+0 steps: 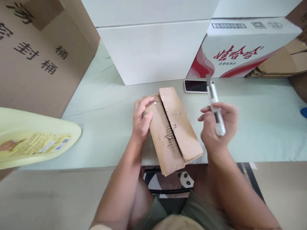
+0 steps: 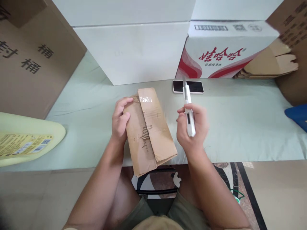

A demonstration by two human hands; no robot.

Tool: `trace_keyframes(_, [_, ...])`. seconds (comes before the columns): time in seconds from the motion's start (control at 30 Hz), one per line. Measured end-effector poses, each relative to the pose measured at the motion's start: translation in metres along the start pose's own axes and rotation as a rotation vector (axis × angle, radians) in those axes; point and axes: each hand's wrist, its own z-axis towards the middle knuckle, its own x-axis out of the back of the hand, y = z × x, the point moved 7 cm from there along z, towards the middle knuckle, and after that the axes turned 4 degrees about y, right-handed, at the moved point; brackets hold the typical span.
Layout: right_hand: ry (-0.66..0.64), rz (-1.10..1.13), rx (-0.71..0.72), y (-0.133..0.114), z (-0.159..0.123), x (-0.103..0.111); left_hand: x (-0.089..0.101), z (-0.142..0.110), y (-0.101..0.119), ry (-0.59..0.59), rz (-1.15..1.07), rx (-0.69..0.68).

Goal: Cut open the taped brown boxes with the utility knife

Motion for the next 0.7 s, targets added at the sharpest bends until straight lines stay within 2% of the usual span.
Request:
trace_keyframes(0.13, [-0.327, -0.142, -0.100, 0.051, -0.006, -0.031, 0.002, 0.000, -0.003, 0.000, 0.009, 0.038])
trace_keyframes(0.27, [-0.496, -0.096, -0.198, 0.067, -0.015, -0.047, 0.007, 0.001, -0.010, 0.016, -0.014, 0.089])
trace_keyframes(0.43, [-0.734, -0.386, -0.318, 0.083, -0.026, -0.056, 0.008, -0.001, -0.013, 0.013, -0.060, 0.169])
trace_keyframes(0.47, [-0.747, -0.422, -0.312, 0.085, -0.026, -0.056, 0.007, -0.001, -0.012, 0.012, -0.077, 0.193])
trace_keyframes(0.53, [-0.688, -0.416, -0.265, 0.083, -0.023, -0.053, 0.006, -0.002, -0.010, 0.019, -0.107, 0.256])
trace_keyframes(0.63, [-0.543, -0.243, -0.234, 0.075, -0.017, -0.048, 0.011, 0.000, -0.011, 0.066, -0.165, 0.370])
trace_keyframes(0.7, [-0.514, -0.106, -0.288, 0.070, -0.017, -0.048, 0.022, 0.004, -0.018, 0.127, -0.202, 0.440])
